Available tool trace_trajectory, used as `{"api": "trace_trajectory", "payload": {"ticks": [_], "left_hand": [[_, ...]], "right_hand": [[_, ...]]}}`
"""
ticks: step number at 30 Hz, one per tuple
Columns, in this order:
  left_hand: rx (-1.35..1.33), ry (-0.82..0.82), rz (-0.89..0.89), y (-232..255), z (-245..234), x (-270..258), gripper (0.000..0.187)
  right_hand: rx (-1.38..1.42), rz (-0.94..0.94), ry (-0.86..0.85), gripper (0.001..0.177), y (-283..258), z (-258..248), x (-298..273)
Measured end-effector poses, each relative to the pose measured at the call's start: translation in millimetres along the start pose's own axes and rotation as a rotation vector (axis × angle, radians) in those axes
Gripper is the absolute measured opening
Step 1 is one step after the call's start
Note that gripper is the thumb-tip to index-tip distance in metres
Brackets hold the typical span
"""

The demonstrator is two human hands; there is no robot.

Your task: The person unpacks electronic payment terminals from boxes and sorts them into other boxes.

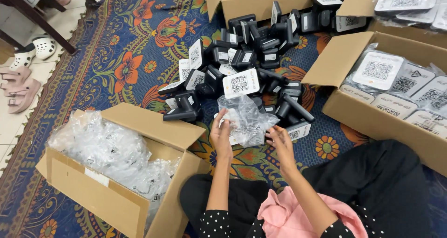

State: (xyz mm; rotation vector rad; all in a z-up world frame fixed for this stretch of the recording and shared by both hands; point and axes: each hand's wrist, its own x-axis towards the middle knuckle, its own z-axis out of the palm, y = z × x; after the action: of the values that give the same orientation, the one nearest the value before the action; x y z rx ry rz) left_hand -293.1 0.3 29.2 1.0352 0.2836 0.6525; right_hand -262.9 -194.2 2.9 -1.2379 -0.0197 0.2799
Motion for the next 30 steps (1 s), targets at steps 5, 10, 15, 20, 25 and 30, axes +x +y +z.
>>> {"api": "trace_trajectory", "payload": {"ticks": [5,10,15,20,25,30], "left_hand": [[0.017,-0.092,-0.053,-0.6,-3.1,-3.5,0.045],[-0.064,-0.079,-0.126,27.4,16.6,-8.9,0.058],[0.147,0.06,-0.065,10.1,-9.7,4.7,0.056],[0.24,-0.077,-0.03,-8.2,-12.6,0.1,0.059],[0.145,-0.242,0.072,-23.8,-26.0,-2.8,0.061],[0.251,-0.401,-0.24,37.4,26.6,-19.0,0.062]], "right_hand": [[-0.055,-0.02,0.01,0.033,-2.0,-6.8,-1.9],[-0.055,-0.039,0.01,0.023,-13.8,-15.2,-2.7],[0.114,0.136,0.03,0.021,-40.1,-11.6,-6.6],[0.05,0.13,0.047,0.021,-46.4,-3.5,-11.9],[0.032,0.118,0.05,0.02,-21.5,-17.6,-1.8],[0.001,-0.041,0.04,0.022,-21.3,-33.5,8.2]]}}
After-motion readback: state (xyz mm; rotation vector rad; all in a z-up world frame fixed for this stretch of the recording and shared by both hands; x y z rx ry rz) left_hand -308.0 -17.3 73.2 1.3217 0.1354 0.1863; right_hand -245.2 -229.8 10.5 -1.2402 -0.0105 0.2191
